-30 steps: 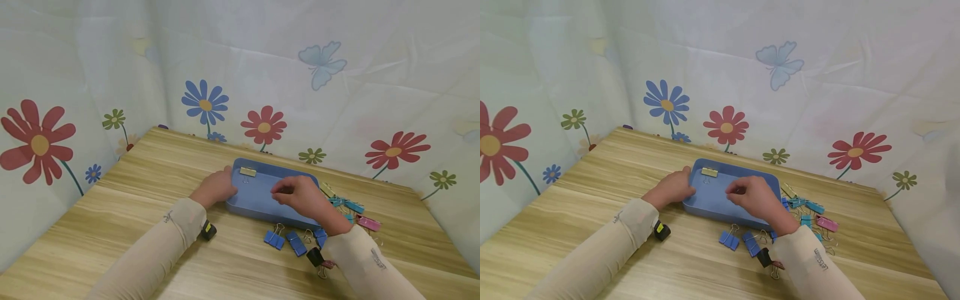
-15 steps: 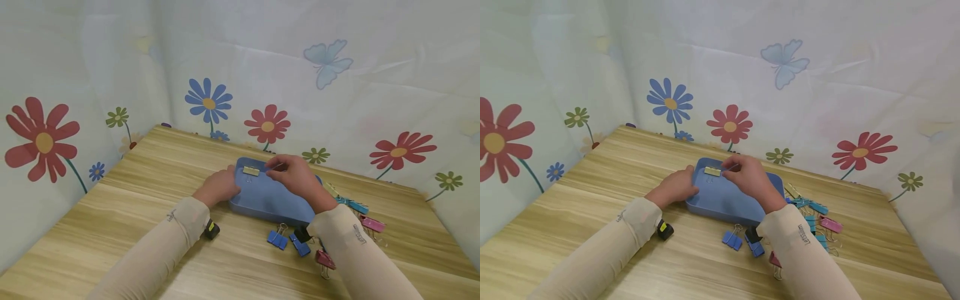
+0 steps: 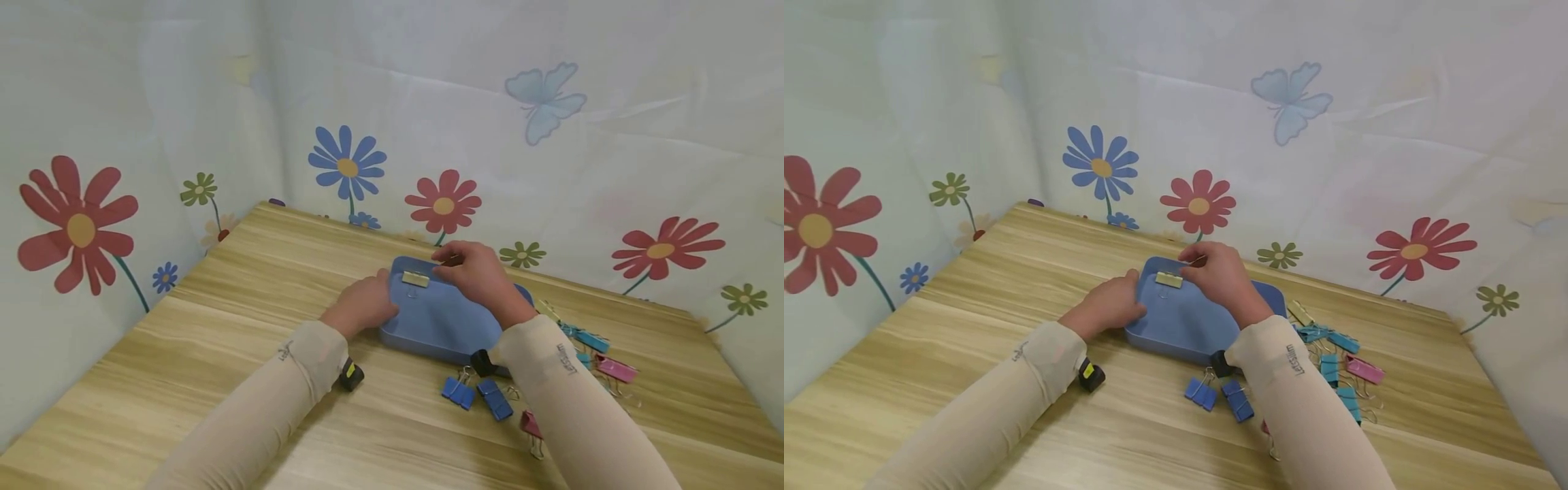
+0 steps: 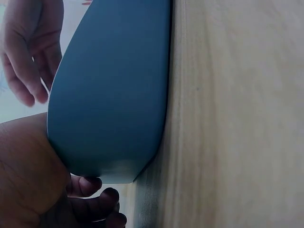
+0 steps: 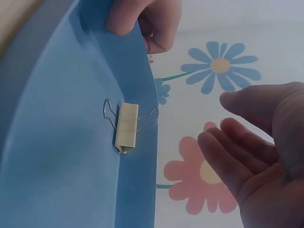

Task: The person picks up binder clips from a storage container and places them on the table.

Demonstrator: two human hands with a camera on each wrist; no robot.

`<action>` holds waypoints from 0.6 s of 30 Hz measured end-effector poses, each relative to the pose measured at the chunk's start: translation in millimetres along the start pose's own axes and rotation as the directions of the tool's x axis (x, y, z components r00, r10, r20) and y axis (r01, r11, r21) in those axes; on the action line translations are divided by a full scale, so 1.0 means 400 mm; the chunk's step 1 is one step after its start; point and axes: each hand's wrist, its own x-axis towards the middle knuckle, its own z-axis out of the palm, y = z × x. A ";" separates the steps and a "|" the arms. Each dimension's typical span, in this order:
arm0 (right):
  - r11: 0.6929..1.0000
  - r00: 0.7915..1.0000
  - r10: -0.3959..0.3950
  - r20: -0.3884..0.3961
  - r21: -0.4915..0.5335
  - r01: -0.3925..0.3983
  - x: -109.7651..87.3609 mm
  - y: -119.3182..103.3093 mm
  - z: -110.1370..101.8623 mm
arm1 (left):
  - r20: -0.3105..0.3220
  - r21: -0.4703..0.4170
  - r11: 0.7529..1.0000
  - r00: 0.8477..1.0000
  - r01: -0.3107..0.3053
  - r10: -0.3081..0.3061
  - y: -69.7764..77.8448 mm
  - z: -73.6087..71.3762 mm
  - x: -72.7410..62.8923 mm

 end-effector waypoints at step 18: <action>0.992 0.999 -0.003 0.048 -0.129 0.010 0.105 0.001 0.062 | -0.020 0.007 1.000 1.000 -0.014 0.014 -0.014 0.010 0.009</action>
